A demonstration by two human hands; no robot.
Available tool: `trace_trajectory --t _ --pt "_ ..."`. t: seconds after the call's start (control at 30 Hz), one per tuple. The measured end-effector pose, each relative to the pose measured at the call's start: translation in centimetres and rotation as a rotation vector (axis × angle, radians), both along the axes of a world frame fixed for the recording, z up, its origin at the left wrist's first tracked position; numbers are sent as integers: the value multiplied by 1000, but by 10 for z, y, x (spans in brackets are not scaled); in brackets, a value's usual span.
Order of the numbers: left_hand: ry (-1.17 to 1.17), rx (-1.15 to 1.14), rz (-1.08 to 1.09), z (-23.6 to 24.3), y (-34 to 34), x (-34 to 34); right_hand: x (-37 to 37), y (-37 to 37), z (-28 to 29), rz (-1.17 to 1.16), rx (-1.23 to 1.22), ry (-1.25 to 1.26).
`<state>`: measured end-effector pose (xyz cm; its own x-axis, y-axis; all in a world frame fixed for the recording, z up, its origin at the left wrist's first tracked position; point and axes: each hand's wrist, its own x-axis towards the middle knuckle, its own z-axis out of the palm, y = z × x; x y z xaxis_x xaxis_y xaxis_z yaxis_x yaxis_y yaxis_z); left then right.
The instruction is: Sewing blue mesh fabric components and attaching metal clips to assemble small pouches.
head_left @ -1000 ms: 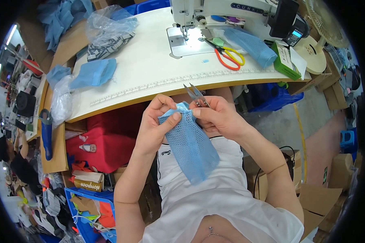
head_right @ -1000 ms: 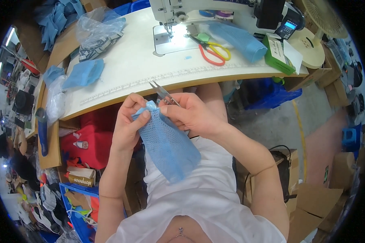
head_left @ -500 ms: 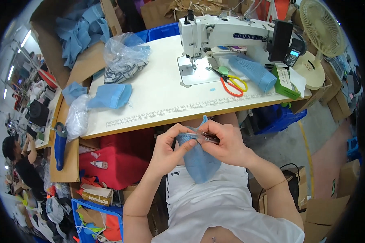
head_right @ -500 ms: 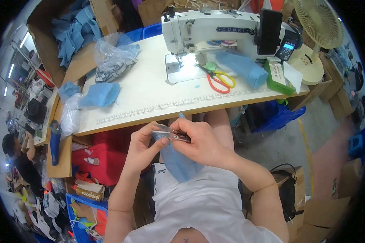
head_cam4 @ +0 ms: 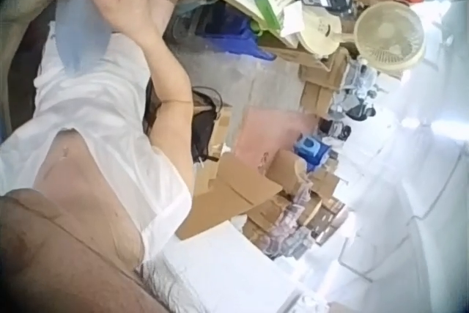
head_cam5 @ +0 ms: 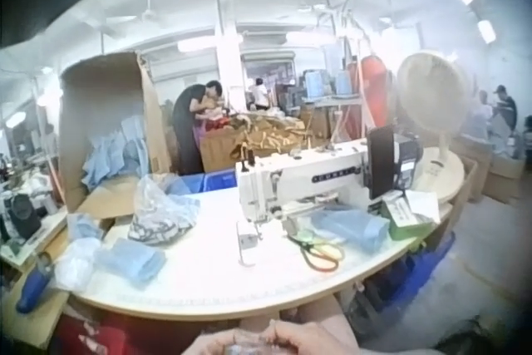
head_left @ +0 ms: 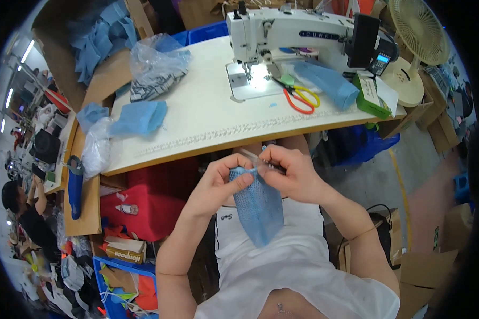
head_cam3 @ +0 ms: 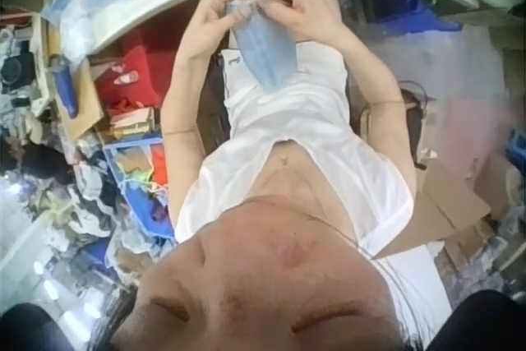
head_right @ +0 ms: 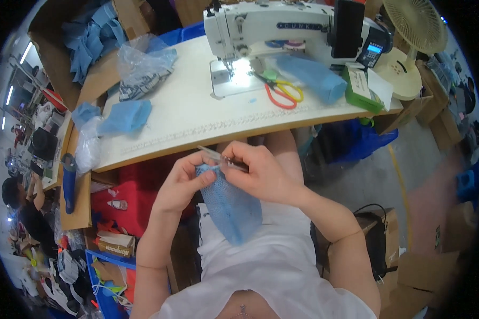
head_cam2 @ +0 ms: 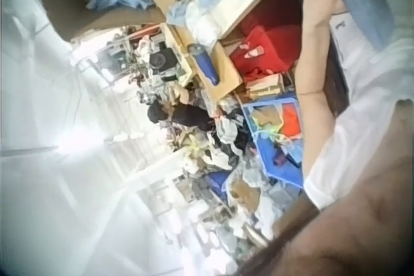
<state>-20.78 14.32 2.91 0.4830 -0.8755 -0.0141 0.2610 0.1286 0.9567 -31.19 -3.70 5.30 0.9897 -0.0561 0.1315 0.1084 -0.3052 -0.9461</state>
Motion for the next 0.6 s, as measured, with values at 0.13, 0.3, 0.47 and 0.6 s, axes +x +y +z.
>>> trace_trajectory --t 0.13,0.3,0.47,0.6 --pt "243 34 -10 -13 -1 3 6 -2 -22 48 417 165" --pt "136 -8 78 -16 2 0 -7 0 -19 -40 493 220" --pt "37 32 141 -12 4 0 -29 -2 -8 162 881 471" --pt "24 45 187 -15 4 2 -35 4 -8 176 860 623"
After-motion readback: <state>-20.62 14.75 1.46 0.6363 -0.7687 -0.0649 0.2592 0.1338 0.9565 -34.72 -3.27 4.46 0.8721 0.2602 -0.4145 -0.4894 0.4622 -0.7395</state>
